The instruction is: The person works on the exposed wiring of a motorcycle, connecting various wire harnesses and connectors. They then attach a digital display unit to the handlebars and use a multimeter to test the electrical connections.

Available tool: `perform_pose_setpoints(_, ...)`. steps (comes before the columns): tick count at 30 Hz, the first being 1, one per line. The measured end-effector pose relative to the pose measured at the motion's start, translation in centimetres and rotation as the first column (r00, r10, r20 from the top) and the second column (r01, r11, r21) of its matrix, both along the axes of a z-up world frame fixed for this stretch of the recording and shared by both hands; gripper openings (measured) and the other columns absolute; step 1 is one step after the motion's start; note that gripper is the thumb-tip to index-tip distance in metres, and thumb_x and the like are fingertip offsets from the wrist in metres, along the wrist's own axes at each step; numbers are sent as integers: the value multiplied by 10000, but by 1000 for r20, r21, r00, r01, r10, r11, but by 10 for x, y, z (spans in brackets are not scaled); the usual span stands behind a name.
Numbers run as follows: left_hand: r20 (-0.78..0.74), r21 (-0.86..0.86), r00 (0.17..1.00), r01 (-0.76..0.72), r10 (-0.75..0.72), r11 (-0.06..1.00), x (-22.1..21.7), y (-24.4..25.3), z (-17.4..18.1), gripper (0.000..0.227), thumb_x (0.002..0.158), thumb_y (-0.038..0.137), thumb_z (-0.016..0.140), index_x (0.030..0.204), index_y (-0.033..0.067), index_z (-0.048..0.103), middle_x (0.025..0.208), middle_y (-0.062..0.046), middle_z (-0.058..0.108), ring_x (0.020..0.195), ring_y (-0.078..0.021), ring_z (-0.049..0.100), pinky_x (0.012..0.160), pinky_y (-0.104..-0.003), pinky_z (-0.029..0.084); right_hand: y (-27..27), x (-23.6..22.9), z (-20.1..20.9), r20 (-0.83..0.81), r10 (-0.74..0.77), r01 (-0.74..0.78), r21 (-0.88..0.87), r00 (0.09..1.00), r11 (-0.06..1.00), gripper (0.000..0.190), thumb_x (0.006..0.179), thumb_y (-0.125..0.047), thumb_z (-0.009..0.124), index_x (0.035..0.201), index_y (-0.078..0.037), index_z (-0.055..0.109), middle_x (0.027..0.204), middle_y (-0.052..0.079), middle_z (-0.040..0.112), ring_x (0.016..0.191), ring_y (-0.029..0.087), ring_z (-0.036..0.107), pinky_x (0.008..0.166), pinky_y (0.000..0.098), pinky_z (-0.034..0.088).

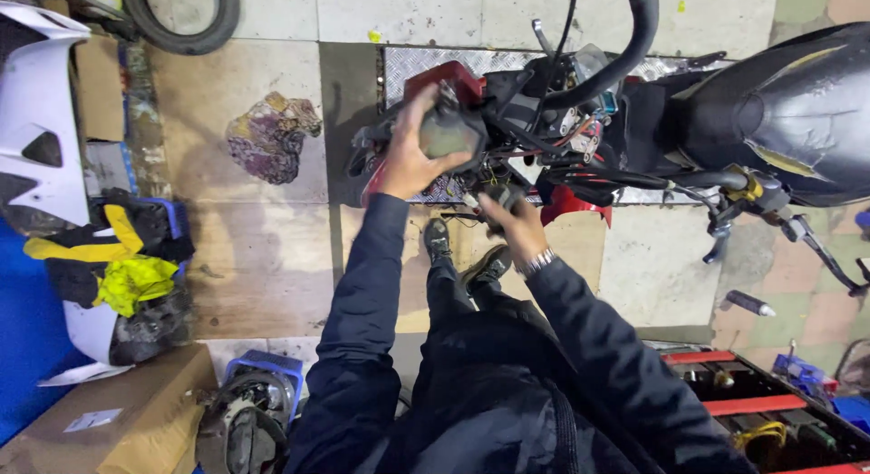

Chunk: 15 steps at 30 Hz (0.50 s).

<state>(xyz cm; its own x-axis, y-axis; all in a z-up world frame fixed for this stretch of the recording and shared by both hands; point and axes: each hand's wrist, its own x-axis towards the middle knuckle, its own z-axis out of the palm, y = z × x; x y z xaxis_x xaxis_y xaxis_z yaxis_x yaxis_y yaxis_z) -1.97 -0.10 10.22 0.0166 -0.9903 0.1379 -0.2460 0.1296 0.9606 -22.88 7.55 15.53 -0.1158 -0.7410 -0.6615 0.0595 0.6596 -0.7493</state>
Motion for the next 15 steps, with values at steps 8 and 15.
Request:
perform_pose_setpoints(8, 190, -216, 867, -421, 460, 881, -40, -20, -20, 507, 728, 515, 896, 1132, 318, 661, 1016, 98, 692, 944, -154, 699, 857, -321, 575, -42, 34, -22, -454, 137, -185, -61, 880, 981, 511, 771, -384, 906, 1137, -122, 664, 1068, 147, 731, 1092, 311, 698, 933, 415, 533)
perform_pose_setpoints(15, 332, -430, 761, -404, 557, 808, -53, -31, -19, 221, 781, 349, 814, 950, 273, 694, 918, 83, 710, 793, -185, 725, 694, -329, 586, -46, 35, -23, -553, 88, -150, -68, 829, 986, 512, 764, -369, 866, 1154, -161, 607, 1112, 163, 726, 1164, 389, 653, 997, 515, 521)
